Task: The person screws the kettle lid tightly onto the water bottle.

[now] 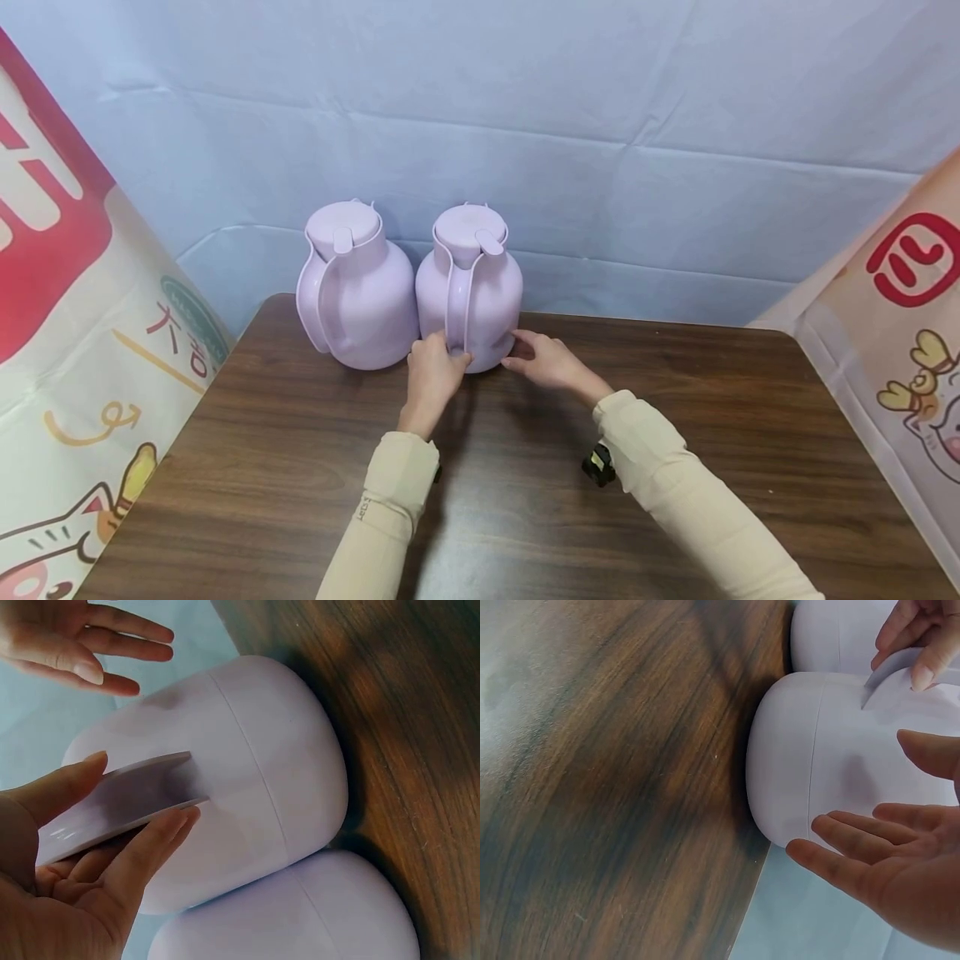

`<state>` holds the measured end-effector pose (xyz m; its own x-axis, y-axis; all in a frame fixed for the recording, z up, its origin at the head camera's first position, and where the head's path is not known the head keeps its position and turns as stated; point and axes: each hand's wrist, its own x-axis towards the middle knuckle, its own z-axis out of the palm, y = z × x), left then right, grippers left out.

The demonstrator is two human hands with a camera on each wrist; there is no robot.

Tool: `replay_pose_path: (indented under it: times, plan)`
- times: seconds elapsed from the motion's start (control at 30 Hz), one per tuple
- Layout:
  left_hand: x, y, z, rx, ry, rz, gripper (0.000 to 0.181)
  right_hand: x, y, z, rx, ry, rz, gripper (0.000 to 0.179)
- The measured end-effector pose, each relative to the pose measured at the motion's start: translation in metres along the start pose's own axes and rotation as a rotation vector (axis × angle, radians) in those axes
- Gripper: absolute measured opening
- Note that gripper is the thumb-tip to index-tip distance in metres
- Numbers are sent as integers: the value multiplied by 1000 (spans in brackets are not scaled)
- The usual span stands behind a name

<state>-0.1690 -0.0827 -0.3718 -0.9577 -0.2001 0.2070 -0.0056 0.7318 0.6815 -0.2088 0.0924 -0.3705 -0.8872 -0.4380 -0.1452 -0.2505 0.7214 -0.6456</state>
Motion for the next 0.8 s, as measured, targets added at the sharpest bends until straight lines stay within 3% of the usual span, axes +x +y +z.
replay_pose_path:
  times: [0.37,0.8]
  plan:
    - [-2,-4,2,10,36,0,20,-13,13,0,-68,13,-25,52]
    - [-11,-19,8,-62,45,13,26,-33,33,3,-37,21,9,51]
